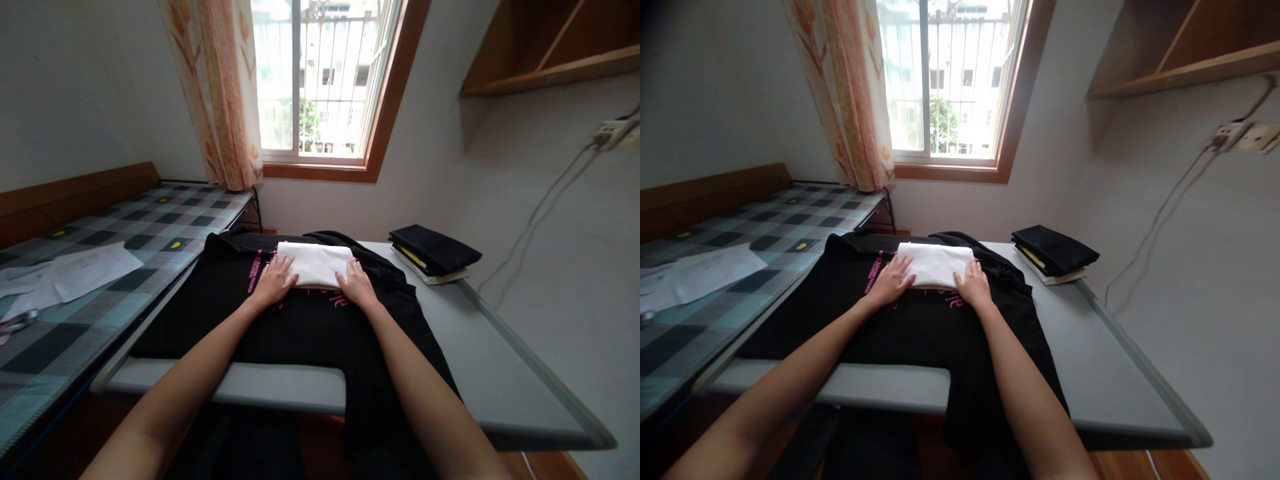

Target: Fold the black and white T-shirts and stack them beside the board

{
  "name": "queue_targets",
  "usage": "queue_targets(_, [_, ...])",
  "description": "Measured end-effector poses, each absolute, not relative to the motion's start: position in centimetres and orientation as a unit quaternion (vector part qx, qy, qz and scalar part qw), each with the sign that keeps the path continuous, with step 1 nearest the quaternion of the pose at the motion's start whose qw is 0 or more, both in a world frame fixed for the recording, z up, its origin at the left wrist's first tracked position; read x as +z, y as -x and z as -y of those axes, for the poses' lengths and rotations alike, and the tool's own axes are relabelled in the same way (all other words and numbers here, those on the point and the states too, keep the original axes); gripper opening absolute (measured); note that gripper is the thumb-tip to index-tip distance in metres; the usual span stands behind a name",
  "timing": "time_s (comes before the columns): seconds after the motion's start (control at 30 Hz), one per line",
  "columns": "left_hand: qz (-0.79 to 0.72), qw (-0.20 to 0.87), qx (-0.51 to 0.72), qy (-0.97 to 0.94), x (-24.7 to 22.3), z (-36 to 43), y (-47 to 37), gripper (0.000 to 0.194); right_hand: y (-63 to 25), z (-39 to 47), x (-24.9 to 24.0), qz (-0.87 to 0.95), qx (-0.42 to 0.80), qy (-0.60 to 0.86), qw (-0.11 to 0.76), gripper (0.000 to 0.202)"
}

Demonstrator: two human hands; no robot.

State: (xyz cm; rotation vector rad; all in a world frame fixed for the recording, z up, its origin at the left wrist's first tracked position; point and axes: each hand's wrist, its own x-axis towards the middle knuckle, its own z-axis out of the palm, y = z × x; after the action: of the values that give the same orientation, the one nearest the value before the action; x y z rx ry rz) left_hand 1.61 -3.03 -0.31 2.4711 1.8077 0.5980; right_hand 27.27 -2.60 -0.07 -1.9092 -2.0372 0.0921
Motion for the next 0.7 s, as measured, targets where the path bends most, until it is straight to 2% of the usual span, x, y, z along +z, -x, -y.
queue_targets(0.1, [-0.58,0.025,0.164,-0.798,-0.5,3.1,-1.7,0.056,-26.3,3.3,0.7,0.718,-0.041,0.664,0.202,0.059])
queue_targets(0.23, [-0.582,0.022,0.162,-0.797,-0.7,3.0,-1.7,0.056,-24.1,4.1,1.2,0.783,-0.098,0.568,0.234,0.056])
queue_targets(0.43, [-0.577,0.023,0.169,-0.799,-0.5,3.1,-1.7,0.053,-22.3,4.7,0.2,0.853,-0.04,0.505,0.127,0.053])
queue_targets(0.53, [-0.567,-0.01,0.195,-0.8,-0.2,3.3,-1.7,0.051,-22.5,4.8,0.0,0.857,-0.038,0.501,0.115,0.053])
queue_targets(0.6, [-0.532,-0.05,0.232,-0.813,0.1,3.6,-1.7,0.047,-22.7,4.8,0.2,0.856,-0.032,0.499,0.133,0.052])
queue_targets(0.7, [-0.433,-0.075,0.259,-0.86,0.5,4.0,-2.1,0.04,-23.0,4.8,0.7,0.832,-0.008,0.511,0.214,0.046])
